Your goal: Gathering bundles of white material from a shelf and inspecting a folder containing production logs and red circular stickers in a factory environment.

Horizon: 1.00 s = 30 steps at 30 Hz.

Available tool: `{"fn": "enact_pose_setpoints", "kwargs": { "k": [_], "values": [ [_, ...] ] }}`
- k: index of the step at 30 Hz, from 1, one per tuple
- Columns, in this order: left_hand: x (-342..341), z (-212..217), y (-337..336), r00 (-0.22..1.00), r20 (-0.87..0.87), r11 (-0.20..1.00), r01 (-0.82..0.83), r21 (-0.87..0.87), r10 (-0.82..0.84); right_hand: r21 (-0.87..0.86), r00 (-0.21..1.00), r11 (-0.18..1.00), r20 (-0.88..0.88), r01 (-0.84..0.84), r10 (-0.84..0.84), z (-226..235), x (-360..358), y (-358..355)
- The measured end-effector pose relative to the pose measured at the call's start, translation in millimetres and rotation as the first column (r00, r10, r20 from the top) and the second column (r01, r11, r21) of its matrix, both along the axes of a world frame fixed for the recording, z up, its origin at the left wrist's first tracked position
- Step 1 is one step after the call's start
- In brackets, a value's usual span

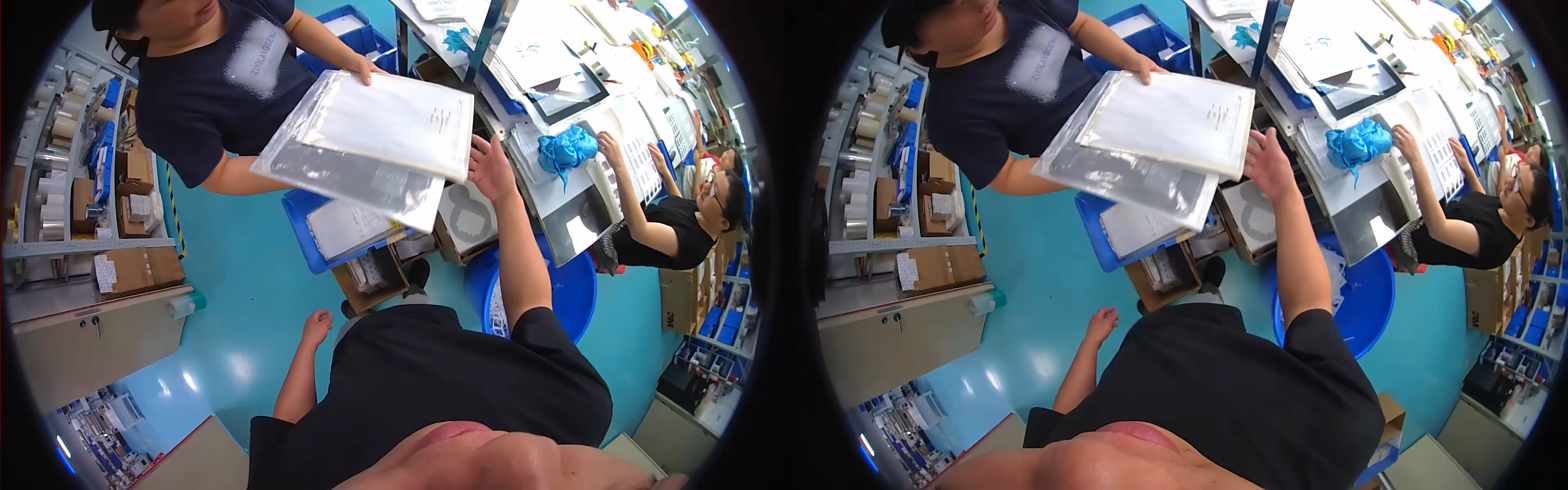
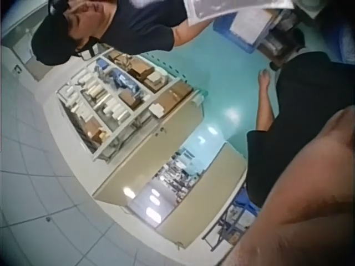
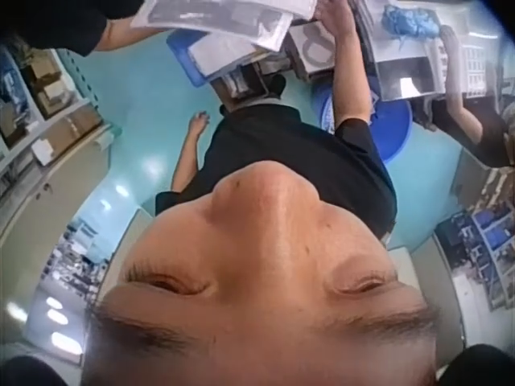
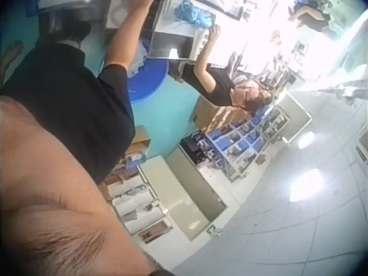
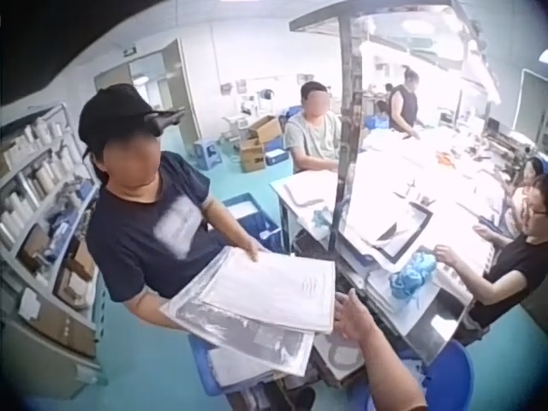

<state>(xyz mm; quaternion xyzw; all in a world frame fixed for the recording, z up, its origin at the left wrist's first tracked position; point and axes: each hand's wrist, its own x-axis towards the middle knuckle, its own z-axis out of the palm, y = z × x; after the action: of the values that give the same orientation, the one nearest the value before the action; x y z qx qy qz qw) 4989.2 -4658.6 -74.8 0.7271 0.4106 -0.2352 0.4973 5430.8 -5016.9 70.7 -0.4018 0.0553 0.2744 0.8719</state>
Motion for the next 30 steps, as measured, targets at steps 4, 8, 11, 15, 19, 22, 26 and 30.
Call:
{"fn": "enact_pose_setpoints", "kwargs": {
  "k": [4,8,11,15,19,22,26,30],
  "values": [
    [17,11,-9,0.996,0.073,0.996,-0.053,-0.067,0.058,-0.014,0.992,0.994,-0.071,-0.109,0.107,-30,-6,-5],
    [67,64,-34,0.982,0.112,0.964,-0.120,-0.238,0.150,-0.004,0.987,1.000,-0.160,-0.028,0.027,-43,-54,24],
    [95,91,-45,0.960,0.154,0.916,-0.166,-0.366,0.235,0.024,0.979,0.999,-0.203,-0.025,0.030,-43,-90,33],
    [116,122,-57,0.889,0.214,0.660,-0.121,-0.741,0.404,-0.060,0.985,0.998,-0.172,-0.030,0.019,-42,-119,36],
    [122,145,-62,0.797,0.230,0.432,-0.043,-0.901,0.558,-0.065,0.996,0.998,-0.088,0.016,-0.022,-42,-126,31],
    [124,156,-68,0.739,0.201,0.338,-0.038,-0.940,0.643,-0.083,0.997,0.996,-0.065,0.025,-0.030,-41,-129,24],
    [122,171,-72,0.739,0.188,0.299,-0.019,-0.954,0.646,-0.113,0.999,0.993,-0.044,0.009,-0.014,-37,-132,4],
    [123,206,-86,0.797,0.468,0.469,0.269,-0.841,0.383,-0.190,0.999,0.981,-0.018,-0.033,0.030,-29,-133,-22]
  ]
}}
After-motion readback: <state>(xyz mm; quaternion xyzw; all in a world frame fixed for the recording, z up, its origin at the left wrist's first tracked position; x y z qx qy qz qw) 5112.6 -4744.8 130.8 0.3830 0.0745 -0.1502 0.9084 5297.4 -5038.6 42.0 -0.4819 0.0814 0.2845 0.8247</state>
